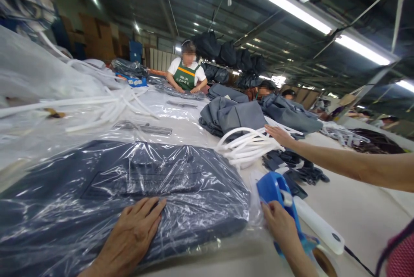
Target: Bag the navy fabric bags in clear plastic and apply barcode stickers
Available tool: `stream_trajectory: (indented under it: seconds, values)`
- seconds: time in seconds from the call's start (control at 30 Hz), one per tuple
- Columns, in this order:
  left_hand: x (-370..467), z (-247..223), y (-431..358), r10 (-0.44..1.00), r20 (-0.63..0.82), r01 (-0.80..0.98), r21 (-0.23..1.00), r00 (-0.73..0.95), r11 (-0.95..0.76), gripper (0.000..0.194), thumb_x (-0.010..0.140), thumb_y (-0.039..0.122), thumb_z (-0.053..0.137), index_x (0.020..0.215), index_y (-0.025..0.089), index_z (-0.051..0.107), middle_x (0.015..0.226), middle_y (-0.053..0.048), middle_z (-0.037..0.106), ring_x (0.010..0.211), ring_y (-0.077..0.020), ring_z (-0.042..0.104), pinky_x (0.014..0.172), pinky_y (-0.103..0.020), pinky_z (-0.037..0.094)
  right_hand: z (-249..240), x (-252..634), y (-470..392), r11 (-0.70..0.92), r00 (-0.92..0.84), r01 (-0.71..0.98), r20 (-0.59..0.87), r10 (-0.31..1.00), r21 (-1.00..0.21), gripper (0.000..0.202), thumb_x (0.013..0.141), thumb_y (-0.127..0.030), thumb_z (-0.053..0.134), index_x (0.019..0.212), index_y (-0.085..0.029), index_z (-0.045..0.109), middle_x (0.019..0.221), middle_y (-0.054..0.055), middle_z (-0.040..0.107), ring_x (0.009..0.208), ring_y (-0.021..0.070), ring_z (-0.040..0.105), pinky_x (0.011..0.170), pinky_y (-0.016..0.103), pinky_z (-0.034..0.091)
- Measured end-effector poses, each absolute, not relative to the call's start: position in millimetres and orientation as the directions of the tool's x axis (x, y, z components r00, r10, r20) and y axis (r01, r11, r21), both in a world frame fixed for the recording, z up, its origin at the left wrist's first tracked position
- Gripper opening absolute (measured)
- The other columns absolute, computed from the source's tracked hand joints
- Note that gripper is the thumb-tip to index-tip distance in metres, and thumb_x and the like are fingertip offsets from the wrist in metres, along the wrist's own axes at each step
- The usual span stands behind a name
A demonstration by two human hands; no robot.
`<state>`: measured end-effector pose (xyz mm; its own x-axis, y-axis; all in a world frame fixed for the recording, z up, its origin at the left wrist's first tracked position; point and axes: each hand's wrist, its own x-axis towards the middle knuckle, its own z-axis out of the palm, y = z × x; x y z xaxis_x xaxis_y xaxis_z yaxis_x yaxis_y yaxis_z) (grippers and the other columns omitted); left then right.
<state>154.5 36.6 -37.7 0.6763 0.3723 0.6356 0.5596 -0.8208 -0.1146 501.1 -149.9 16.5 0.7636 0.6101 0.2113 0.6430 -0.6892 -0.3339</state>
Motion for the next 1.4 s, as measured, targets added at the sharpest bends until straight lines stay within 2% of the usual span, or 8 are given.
stream_trajectory:
  seconds: [0.13, 0.33, 0.53, 0.73, 0.9, 1.23, 1.3, 1.4]
  values:
    - [154, -35, 36, 0.321, 0.66, 0.539, -0.151, 0.679, -0.829, 0.035, 0.093, 0.023, 0.038, 0.113, 0.021, 0.067, 0.107, -0.005, 0.07, 0.097, -0.0218, 0.061, 0.08, -0.033, 0.039, 44, 508, -136, -0.733, 0.804, 0.59, 0.167, 0.571, -0.338, 0.044, 0.09, -0.052, 0.036, 0.101, -0.017, 0.06, 0.1, 0.013, 0.069, 0.092, 0.0247, 0.066, 0.074, 0.033, 0.048]
    - [154, -40, 41, 0.262, 0.667, 0.495, -0.185, 0.698, -0.849, 0.035, 0.09, 0.024, 0.042, 0.113, 0.019, 0.067, 0.108, -0.007, 0.07, 0.098, -0.0234, 0.06, 0.081, -0.034, 0.037, 41, 511, -84, -0.693, 0.712, 0.672, -0.03, 0.702, -0.262, 0.037, 0.09, -0.043, 0.051, 0.065, -0.018, 0.062, 0.074, 0.007, 0.068, 0.078, 0.0206, 0.065, 0.072, 0.031, 0.044]
    - [149, -48, 43, 0.278, 0.633, 0.501, -0.201, 0.722, -0.842, 0.036, 0.089, 0.027, 0.046, 0.119, 0.022, 0.064, 0.114, -0.006, 0.068, 0.102, -0.0236, 0.06, 0.082, -0.034, 0.038, 26, 514, -82, -0.72, 0.736, 0.648, -0.039, 0.676, -0.247, 0.021, 0.094, -0.023, 0.048, 0.081, -0.014, 0.061, 0.086, 0.005, 0.067, 0.087, 0.0171, 0.063, 0.084, 0.035, 0.046]
    - [147, -64, 51, 0.313, 0.626, 0.509, -0.158, 0.714, -0.846, 0.037, 0.089, 0.029, 0.046, 0.122, 0.027, 0.062, 0.115, -0.004, 0.068, 0.102, -0.0229, 0.06, 0.08, -0.033, 0.039, 38, 517, -90, -0.645, 0.679, 0.641, -0.084, 0.729, -0.416, 0.049, 0.1, -0.034, 0.024, 0.076, -0.016, 0.063, 0.075, 0.004, 0.068, 0.075, 0.0139, 0.065, 0.07, 0.023, 0.045]
    - [147, -61, 50, 0.286, 0.626, 0.498, -0.19, 0.725, -0.846, 0.037, 0.088, 0.026, 0.045, 0.121, 0.025, 0.063, 0.115, -0.005, 0.068, 0.104, -0.0233, 0.059, 0.082, -0.034, 0.037, 41, 508, -73, -0.676, 0.712, 0.64, -0.051, 0.701, -0.365, 0.015, 0.087, -0.024, 0.058, 0.075, -0.016, 0.063, 0.078, 0.002, 0.067, 0.08, 0.0166, 0.062, 0.075, 0.029, 0.044]
    - [149, -49, 43, 0.345, 0.623, 0.519, -0.116, 0.702, -0.847, 0.036, 0.09, 0.026, 0.043, 0.12, 0.023, 0.063, 0.116, -0.005, 0.067, 0.105, -0.0221, 0.058, 0.085, -0.033, 0.037, 43, 508, -72, -0.704, 0.735, 0.661, 0.035, 0.677, -0.26, 0.021, 0.091, -0.02, 0.047, 0.08, -0.013, 0.063, 0.084, 0.011, 0.067, 0.081, 0.0205, 0.062, 0.074, 0.033, 0.044]
    - [150, -46, 42, 0.34, 0.645, 0.521, -0.105, 0.684, -0.847, 0.035, 0.091, 0.028, 0.043, 0.118, 0.022, 0.064, 0.113, -0.005, 0.068, 0.102, -0.022, 0.059, 0.083, -0.033, 0.038, 55, 501, -81, -0.645, 0.688, 0.717, 0.116, 0.717, -0.266, 0.033, 0.096, -0.024, 0.034, 0.092, -0.012, 0.064, 0.096, 0.016, 0.068, 0.093, 0.0247, 0.062, 0.081, 0.036, 0.042]
    - [152, -40, 39, 0.31, 0.673, 0.499, -0.102, 0.671, -0.86, 0.034, 0.092, 0.028, 0.041, 0.114, 0.02, 0.066, 0.109, -0.006, 0.069, 0.098, -0.0215, 0.06, 0.08, -0.033, 0.037, 71, 483, -97, -0.432, 0.492, 0.849, 0.156, 0.856, -0.306, 0.038, 0.098, -0.036, 0.031, 0.104, -0.021, 0.065, 0.109, 0.008, 0.067, 0.107, 0.0209, 0.058, 0.095, 0.033, 0.036]
